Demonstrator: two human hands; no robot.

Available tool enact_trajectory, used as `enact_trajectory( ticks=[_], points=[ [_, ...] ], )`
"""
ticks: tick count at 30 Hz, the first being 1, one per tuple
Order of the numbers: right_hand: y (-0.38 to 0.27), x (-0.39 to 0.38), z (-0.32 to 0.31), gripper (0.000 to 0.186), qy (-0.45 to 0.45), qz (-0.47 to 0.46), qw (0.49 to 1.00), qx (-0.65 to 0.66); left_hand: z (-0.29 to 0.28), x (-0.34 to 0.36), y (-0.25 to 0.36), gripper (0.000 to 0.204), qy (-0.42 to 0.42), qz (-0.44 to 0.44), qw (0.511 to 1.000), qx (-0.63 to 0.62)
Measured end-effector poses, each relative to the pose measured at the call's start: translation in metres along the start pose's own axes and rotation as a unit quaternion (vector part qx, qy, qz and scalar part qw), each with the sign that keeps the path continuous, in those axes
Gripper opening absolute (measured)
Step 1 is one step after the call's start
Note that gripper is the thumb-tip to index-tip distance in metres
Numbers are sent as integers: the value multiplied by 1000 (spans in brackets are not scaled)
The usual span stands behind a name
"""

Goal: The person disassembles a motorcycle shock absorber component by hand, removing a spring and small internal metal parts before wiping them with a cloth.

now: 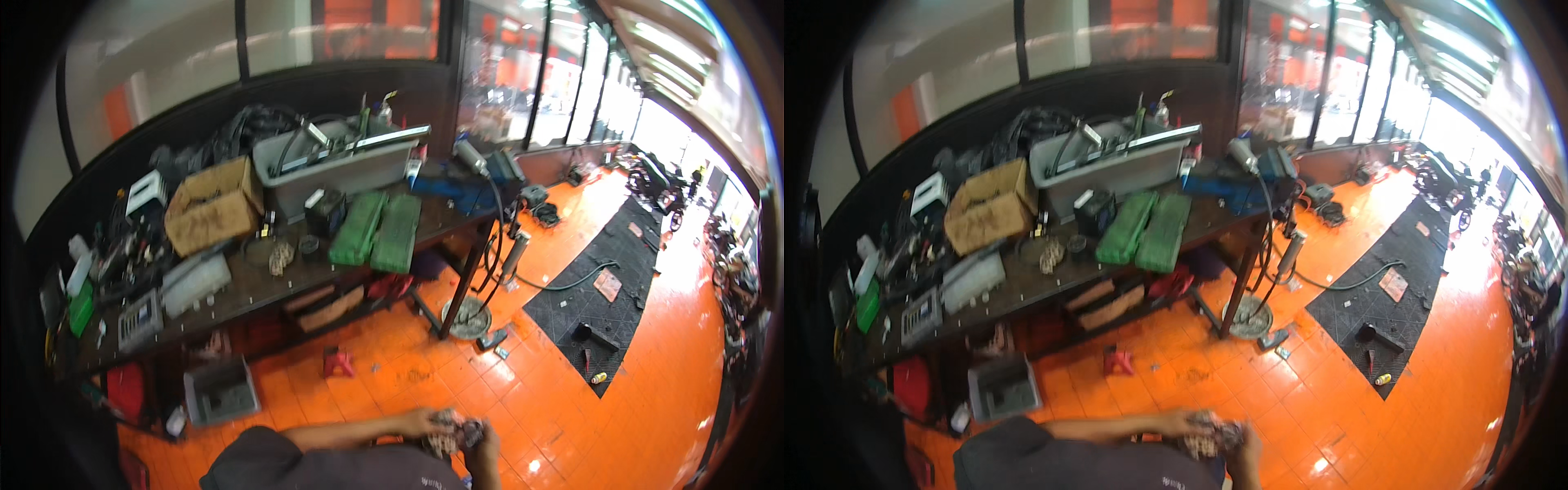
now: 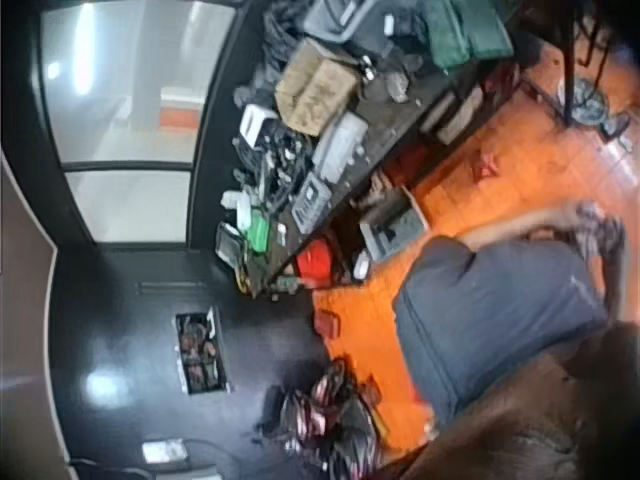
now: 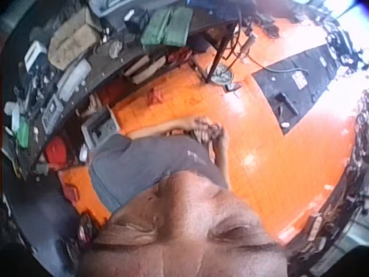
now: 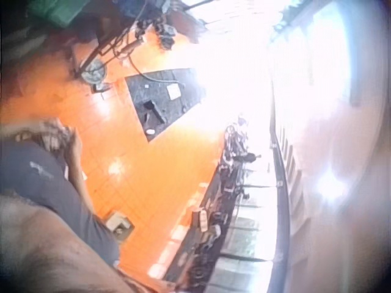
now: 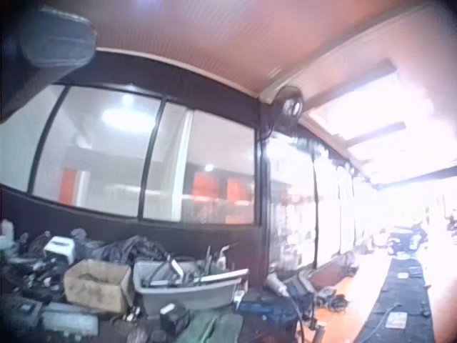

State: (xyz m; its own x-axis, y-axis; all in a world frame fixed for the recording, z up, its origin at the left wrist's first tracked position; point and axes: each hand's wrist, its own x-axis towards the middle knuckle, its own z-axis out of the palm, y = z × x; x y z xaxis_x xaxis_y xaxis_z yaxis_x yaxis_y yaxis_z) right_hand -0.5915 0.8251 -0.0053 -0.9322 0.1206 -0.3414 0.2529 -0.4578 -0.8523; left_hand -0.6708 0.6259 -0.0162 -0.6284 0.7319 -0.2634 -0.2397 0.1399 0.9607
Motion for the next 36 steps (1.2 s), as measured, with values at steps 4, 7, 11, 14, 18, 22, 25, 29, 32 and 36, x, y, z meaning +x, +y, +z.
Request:
enact_trajectory(
  ticks=[4,7,11,14,18,22,25,29,32,36],
  points=[
    [-30,75,2,19,-53,32,988,-144,-20,32,49,36,75,-101,974,-189],
    [-47,132,12,17,-64,0,997,-50,-18,46,67,33,143,17,976,-166],
    [-130,172,68,20,-143,-98,975,-136,-46,67,84,37,158,14,955,-250],
    [-149,179,128,23,-218,-203,936,-186,-57,55,92,36,225,95,918,-313],
    [-132,192,211,27,-340,-379,826,-240,-93,9,139,31,286,190,881,-325],
    [-111,194,292,51,-363,-328,826,-279,-151,-40,140,42,357,207,877,-247],
    [-92,200,346,48,-484,-152,825,-249,-193,-90,148,36,391,276,840,-254],
    [-91,204,421,57,-593,-271,720,-237,-251,-161,135,55,397,293,812,-313],
    [-94,205,455,44,-534,-259,775,-216,-292,-205,133,58,493,335,781,-187],
    [-115,233,471,29,-491,-321,734,-343,-312,-235,125,47,740,288,588,-158]
  ],
)
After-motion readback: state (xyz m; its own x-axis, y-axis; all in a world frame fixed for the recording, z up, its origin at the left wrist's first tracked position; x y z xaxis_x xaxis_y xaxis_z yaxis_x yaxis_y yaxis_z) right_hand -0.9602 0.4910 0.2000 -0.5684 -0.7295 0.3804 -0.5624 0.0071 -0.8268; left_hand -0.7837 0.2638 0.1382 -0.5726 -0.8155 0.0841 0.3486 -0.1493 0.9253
